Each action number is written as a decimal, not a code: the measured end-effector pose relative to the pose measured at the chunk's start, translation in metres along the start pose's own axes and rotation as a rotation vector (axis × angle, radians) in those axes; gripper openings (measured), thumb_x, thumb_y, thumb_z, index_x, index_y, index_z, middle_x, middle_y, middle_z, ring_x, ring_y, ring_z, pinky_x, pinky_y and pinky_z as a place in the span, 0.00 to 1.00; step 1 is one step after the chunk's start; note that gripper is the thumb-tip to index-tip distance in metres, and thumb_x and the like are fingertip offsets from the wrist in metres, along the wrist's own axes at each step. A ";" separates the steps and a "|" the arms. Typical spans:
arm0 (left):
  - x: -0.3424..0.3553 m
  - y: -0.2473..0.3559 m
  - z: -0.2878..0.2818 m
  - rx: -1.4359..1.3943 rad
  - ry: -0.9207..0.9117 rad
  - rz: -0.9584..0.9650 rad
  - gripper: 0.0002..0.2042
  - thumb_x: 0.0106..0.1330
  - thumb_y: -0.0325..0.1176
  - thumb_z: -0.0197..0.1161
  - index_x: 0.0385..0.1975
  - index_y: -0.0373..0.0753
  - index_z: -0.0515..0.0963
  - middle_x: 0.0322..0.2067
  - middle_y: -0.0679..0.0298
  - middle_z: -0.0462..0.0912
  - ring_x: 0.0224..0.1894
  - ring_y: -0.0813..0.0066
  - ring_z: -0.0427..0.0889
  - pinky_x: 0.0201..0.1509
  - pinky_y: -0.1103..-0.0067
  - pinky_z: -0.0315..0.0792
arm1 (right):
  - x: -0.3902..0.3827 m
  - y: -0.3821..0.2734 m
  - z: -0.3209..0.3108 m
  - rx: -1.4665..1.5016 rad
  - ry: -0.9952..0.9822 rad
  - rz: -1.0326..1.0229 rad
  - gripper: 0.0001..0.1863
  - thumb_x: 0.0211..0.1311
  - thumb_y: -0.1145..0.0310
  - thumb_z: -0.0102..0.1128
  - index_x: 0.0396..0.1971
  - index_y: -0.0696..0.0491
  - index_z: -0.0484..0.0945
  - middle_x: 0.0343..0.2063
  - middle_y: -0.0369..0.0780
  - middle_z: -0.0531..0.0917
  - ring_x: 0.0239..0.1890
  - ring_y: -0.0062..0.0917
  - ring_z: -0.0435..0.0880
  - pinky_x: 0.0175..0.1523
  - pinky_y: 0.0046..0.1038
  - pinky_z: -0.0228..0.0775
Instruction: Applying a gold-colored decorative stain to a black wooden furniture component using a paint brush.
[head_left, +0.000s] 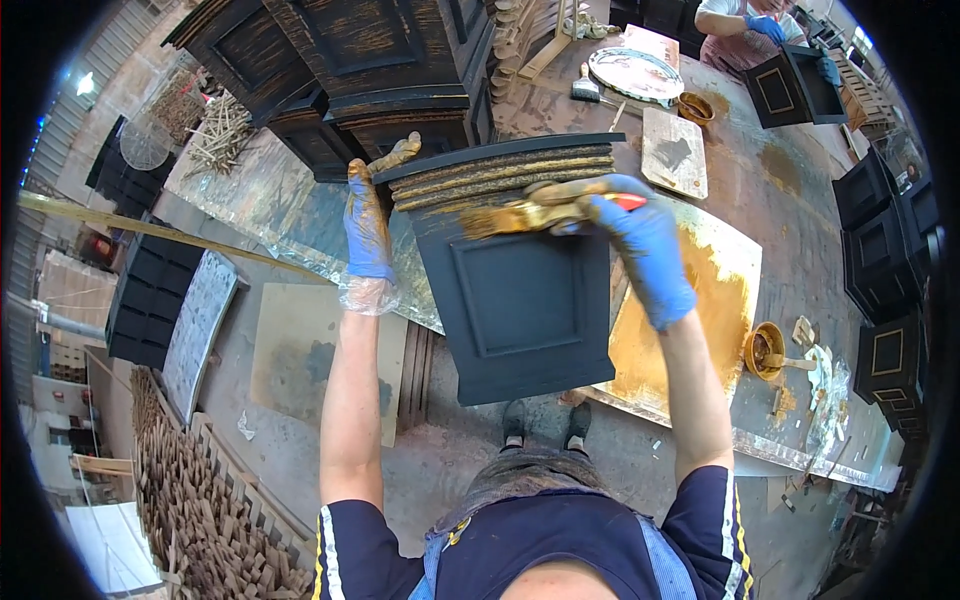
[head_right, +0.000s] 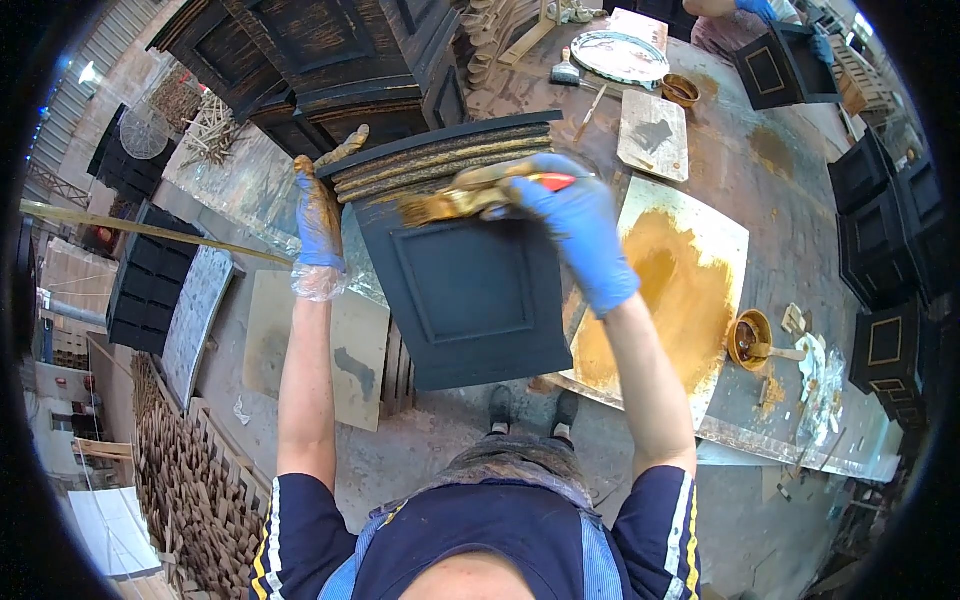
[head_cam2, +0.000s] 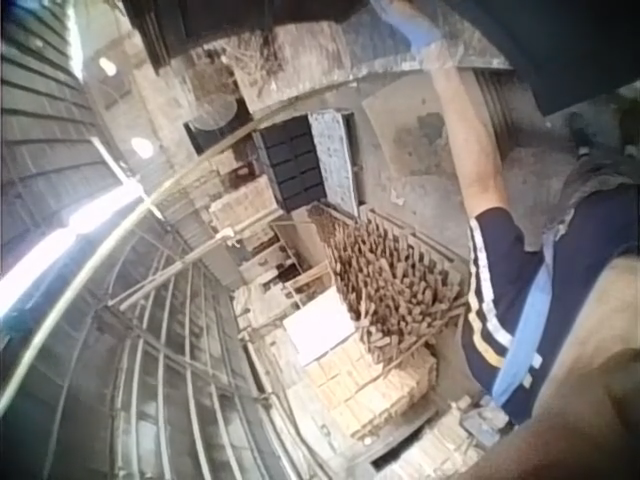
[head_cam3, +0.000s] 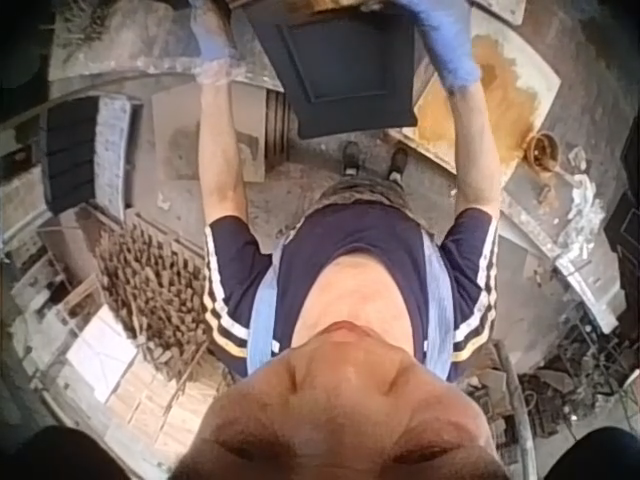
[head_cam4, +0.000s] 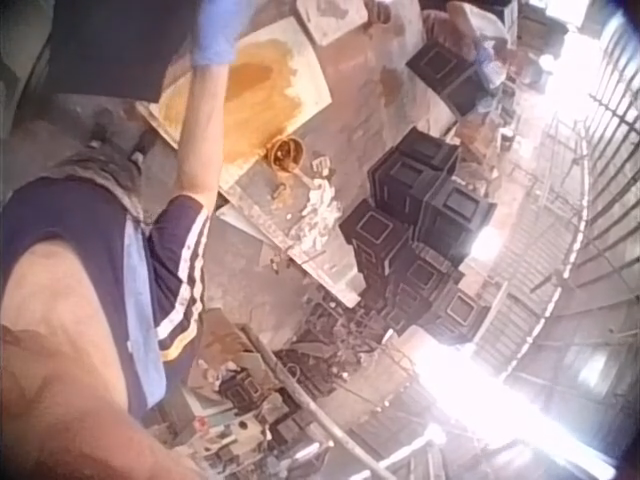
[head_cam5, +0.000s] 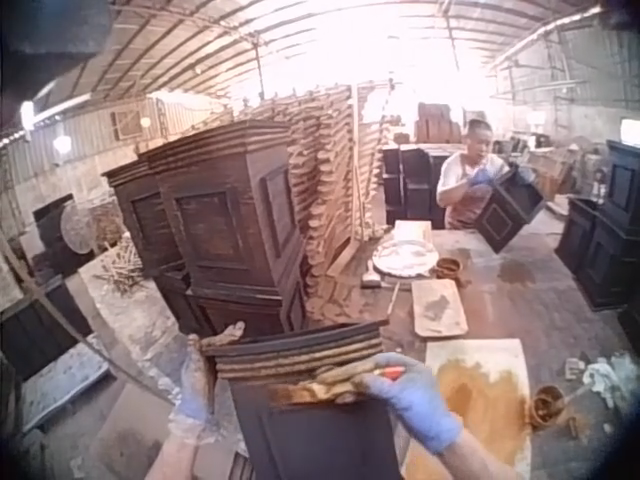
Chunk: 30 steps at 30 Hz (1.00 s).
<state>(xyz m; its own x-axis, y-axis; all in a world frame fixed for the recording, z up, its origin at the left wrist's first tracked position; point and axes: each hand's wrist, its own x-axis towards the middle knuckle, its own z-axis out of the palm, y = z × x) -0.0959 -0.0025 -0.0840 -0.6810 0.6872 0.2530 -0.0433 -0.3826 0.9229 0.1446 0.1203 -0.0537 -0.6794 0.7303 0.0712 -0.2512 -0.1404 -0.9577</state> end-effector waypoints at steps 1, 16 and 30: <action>-0.001 0.003 -0.001 0.002 0.002 0.003 0.28 0.59 0.55 0.44 0.44 0.33 0.69 0.43 0.59 0.73 0.47 0.73 0.70 0.53 0.79 0.62 | 0.000 0.002 -0.016 -0.024 -0.003 -0.025 0.10 0.51 0.69 0.56 0.32 0.58 0.73 0.30 0.41 0.78 0.33 0.22 0.77 0.41 0.22 0.71; 0.010 -0.015 -0.013 0.085 0.072 -0.027 0.33 0.59 0.60 0.33 0.44 0.33 0.70 0.50 0.57 0.67 0.52 0.69 0.65 0.59 0.76 0.54 | -0.022 -0.021 -0.059 0.130 0.079 -0.135 0.11 0.49 0.72 0.59 0.33 0.59 0.73 0.30 0.39 0.77 0.33 0.22 0.77 0.40 0.24 0.72; 0.006 -0.008 -0.017 0.066 -0.013 -0.009 0.34 0.59 0.60 0.35 0.47 0.31 0.66 0.52 0.57 0.65 0.54 0.70 0.63 0.60 0.79 0.52 | 0.004 -0.001 -0.025 0.019 -0.001 -0.054 0.11 0.48 0.72 0.59 0.32 0.59 0.74 0.29 0.38 0.78 0.31 0.19 0.77 0.39 0.19 0.71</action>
<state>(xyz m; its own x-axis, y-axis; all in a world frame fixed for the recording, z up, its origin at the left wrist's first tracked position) -0.1122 -0.0061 -0.0954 -0.6711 0.6987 0.2480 -0.0010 -0.3354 0.9421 0.1589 0.1399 -0.0595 -0.6651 0.7365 0.1234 -0.3011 -0.1133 -0.9469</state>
